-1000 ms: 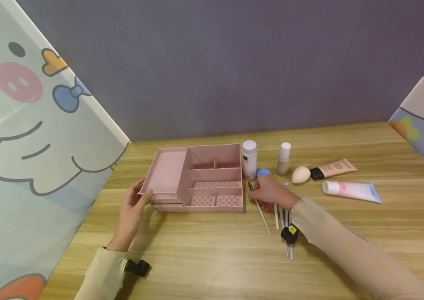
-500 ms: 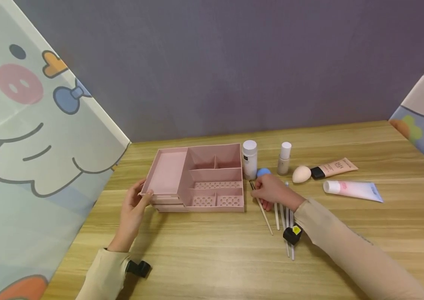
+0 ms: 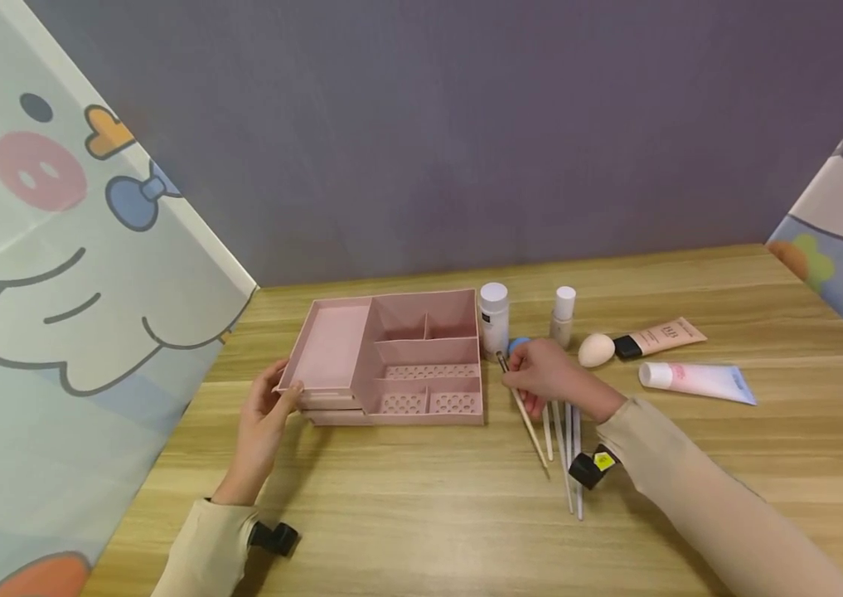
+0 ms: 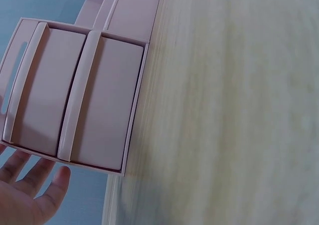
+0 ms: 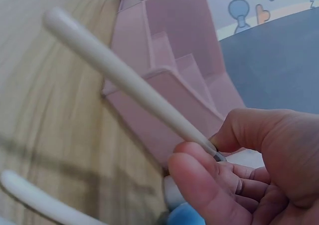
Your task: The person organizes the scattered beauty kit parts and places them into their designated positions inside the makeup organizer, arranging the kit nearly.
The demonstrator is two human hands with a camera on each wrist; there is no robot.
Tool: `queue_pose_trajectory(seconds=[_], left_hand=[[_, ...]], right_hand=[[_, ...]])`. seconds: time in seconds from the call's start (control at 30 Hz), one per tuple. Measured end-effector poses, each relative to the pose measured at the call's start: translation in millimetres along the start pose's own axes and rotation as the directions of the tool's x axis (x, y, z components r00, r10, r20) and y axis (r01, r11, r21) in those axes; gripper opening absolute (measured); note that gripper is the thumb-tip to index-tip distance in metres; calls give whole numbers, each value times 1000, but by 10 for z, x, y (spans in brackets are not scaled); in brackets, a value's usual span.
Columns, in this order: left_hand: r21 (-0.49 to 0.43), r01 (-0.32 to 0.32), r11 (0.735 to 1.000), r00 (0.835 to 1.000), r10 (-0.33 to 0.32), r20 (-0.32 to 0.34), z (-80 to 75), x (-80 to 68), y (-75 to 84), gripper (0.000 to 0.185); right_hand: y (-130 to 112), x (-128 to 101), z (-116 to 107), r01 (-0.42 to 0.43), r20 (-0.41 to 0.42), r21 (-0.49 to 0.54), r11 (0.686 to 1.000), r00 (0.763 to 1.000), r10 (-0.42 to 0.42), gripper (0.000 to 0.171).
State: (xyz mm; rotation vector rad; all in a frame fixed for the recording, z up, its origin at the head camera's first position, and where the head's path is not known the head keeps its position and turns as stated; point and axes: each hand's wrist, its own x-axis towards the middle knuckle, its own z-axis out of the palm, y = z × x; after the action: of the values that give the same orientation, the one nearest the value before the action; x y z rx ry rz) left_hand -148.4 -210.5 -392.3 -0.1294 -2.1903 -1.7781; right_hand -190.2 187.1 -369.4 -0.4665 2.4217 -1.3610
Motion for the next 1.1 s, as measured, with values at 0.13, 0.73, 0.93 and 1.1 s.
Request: queue_pose_trajectory(seconds=[0.13, 0.73, 0.93, 1.1], left_hand=[[16, 2, 1000, 1000, -2, 2, -5, -6, -5, 43], [33, 12, 999, 1000, -12, 4, 1, -16, -11, 43], [32, -7, 999, 1000, 6, 14, 3, -26, -10, 43], [35, -18, 999, 1000, 17, 13, -1, -35, -7, 43]], right_hand=[[-57, -37, -31, 20, 8, -7, 1000, 1000, -20, 5], [-307, -73, -71, 68, 5, -3, 998, 998, -68, 4], [-434, -61, -57, 103, -3, -28, 994, 995, -103, 6], [-529, -15, -34, 105, -1, -38, 994, 994, -105, 7]])
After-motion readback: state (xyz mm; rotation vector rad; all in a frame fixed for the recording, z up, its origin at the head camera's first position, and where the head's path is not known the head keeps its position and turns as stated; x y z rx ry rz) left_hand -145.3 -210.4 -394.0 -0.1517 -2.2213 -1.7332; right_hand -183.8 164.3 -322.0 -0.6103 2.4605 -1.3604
